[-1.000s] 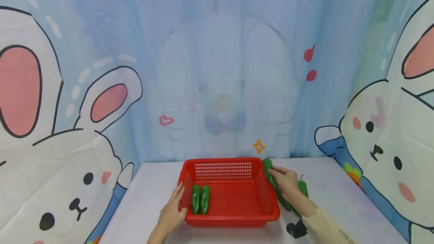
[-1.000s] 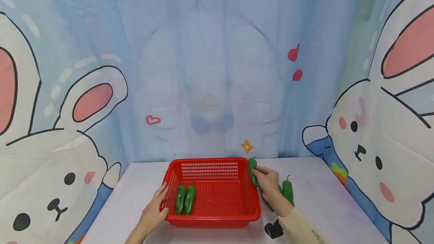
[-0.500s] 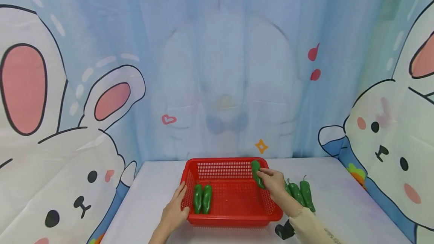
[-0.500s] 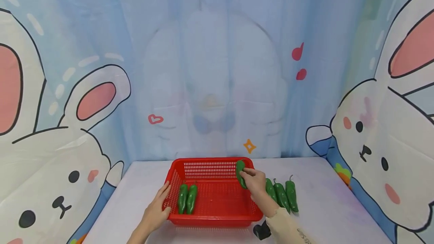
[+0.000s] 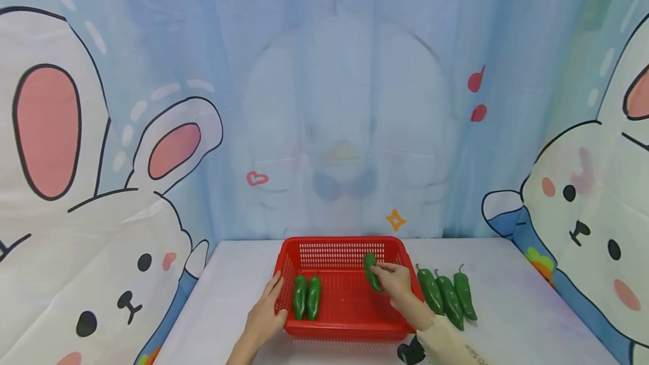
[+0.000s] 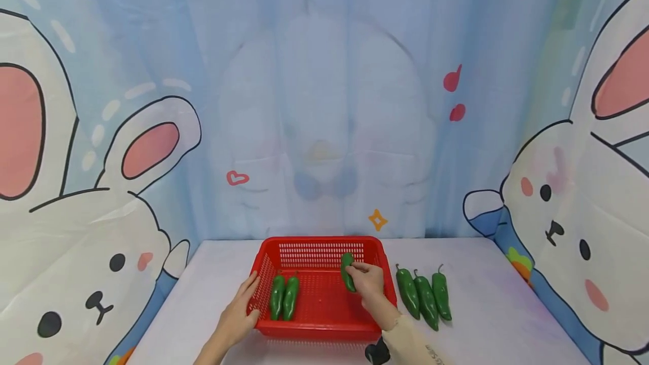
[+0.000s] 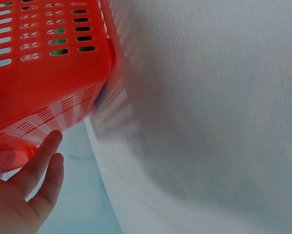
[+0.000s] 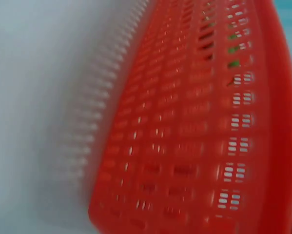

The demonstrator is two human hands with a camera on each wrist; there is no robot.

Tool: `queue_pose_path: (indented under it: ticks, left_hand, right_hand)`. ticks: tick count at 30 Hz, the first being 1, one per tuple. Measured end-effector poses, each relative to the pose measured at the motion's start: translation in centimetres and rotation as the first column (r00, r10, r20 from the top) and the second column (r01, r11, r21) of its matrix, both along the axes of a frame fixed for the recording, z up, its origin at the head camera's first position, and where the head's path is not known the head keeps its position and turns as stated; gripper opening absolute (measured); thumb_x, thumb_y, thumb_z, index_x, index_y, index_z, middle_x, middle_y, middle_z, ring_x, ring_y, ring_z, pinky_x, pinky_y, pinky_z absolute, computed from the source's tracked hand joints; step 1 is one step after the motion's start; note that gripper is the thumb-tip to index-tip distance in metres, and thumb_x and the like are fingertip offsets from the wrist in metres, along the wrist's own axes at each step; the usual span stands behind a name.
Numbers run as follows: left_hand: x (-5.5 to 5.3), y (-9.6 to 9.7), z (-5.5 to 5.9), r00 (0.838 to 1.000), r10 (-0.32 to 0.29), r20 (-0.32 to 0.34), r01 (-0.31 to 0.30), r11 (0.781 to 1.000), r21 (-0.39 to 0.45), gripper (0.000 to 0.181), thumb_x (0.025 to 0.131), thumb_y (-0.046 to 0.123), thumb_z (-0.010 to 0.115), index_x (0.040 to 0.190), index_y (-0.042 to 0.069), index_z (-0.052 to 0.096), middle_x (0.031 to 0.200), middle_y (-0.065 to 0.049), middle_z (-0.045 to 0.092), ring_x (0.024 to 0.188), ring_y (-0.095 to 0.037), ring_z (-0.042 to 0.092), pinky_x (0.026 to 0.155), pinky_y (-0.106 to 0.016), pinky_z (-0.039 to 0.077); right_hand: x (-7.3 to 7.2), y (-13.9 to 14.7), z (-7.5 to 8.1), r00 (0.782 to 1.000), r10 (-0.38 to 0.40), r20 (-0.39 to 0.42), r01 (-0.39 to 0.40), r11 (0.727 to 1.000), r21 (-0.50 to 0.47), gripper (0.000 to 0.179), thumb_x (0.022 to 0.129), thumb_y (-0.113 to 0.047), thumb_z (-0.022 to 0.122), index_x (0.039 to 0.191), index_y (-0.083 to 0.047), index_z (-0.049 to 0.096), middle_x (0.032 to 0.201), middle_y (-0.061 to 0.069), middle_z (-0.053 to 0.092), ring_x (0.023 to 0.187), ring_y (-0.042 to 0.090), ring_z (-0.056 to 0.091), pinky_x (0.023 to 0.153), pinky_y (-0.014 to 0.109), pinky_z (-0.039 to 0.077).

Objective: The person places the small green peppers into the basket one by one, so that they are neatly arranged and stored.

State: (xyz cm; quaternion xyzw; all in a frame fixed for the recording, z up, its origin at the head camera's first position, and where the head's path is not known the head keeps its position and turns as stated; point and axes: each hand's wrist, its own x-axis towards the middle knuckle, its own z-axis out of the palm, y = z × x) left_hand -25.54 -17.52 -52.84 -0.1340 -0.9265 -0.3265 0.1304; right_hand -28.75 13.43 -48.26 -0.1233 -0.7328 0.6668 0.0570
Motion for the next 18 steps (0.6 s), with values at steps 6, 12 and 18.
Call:
queue_pose_path:
  ticks: [6, 12, 18]
  left_hand:
    - [-0.1, -0.2, -0.2, 1.0, 0.002, 0.005, -0.002, 1.0, 0.004, 0.076, 0.073, 0.011, 0.056, 0.147, -0.002, 0.042, 0.157, -0.01, 0.035, 0.123, -0.034, 0.054, 0.079, -0.056, 0.053]
    - [-0.2, -0.1, -0.1, 1.0, 0.01, 0.014, -0.01, 1.0, 0.01, 0.075, 0.074, 0.01, 0.057, 0.147, -0.002, 0.043, 0.157, -0.008, 0.034, 0.128, -0.034, 0.051, 0.083, -0.058, 0.051]
    - [-0.3, -0.1, -0.2, 1.0, 0.004, 0.007, -0.004, 1.0, 0.006, 0.076, 0.073, 0.011, 0.056, 0.146, -0.002, 0.043, 0.157, -0.009, 0.034, 0.123, -0.035, 0.055, 0.08, -0.056, 0.053]
  right_hand:
    - [-0.4, -1.7, -0.6, 0.999, 0.032, -0.008, -0.032, 0.999, -0.044, 0.035, 0.093, -0.007, 0.062, 0.119, 0.017, 0.061, 0.106, 0.03, 0.065, 0.079, 0.019, 0.066, 0.065, 0.038, 0.059]
    - [-0.5, -3.2, -1.0, 0.999, 0.053, 0.004, -0.053, 0.997, -0.048, 0.034, 0.092, -0.005, 0.062, 0.117, 0.018, 0.061, 0.106, 0.032, 0.064, 0.079, 0.021, 0.066, 0.064, 0.038, 0.058]
    - [-0.4, -4.6, -1.4, 0.997, 0.081, 0.002, -0.081, 0.996, -0.039, 0.033, 0.092, -0.005, 0.061, 0.116, 0.018, 0.061, 0.104, 0.031, 0.065, 0.079, 0.021, 0.067, 0.065, 0.038, 0.058]
